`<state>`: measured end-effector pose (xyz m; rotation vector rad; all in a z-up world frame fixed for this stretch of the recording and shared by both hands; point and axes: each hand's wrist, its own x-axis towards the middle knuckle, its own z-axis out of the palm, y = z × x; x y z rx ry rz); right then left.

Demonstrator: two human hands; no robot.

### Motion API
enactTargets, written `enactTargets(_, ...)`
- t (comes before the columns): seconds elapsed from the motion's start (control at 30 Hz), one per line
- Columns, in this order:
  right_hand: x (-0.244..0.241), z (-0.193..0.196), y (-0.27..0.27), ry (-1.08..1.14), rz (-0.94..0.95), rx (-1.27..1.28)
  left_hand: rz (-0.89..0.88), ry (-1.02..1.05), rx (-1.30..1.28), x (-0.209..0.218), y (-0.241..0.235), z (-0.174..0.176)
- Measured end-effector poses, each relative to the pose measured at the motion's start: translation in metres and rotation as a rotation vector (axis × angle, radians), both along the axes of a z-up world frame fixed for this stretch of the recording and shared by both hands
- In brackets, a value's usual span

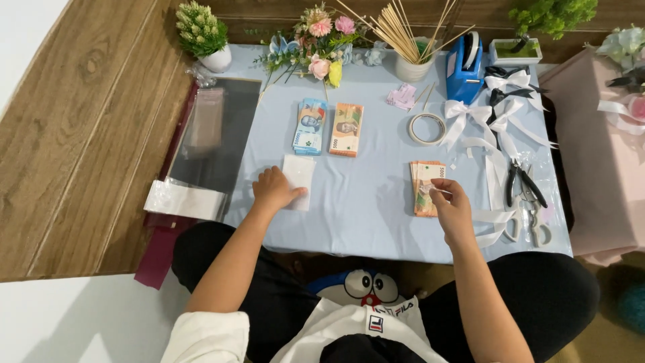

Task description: The person sits cross-legged at a table and wraps individual 5000 banknotes in clear plastic sleeves. They fold the sleeves around each note, align the edges, and place the wrapped notes into a stack. The process is repeated for multiple notes.

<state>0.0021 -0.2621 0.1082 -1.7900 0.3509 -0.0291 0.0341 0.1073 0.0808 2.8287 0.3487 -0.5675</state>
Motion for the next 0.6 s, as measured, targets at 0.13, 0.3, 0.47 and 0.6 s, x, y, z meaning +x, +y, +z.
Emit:
enactTargets(0.13, -0.003, 0.019, 0.004, 0.019, 0.121, -0.110, 0.047, -0.056, 0.015, 0.024, 0.018, -0.047)
enactTargets(0.3, 0.006, 0.008, -0.005, 0.054, 0.385, -0.378, 0.115, -0.168, -0.057, 0.031, 0.033, -0.092)
enactTargets(0.47, 0.011, 0.011, -0.004, 0.025, 0.516, -0.474, 0.149, -0.252, -0.124, 0.022, 0.029, -0.067)
enactTargets(0.6, 0.014, -0.005, 0.002, -0.012, 0.508, -0.451, 0.171, -0.310, -0.288, 0.013, 0.023, -0.047)
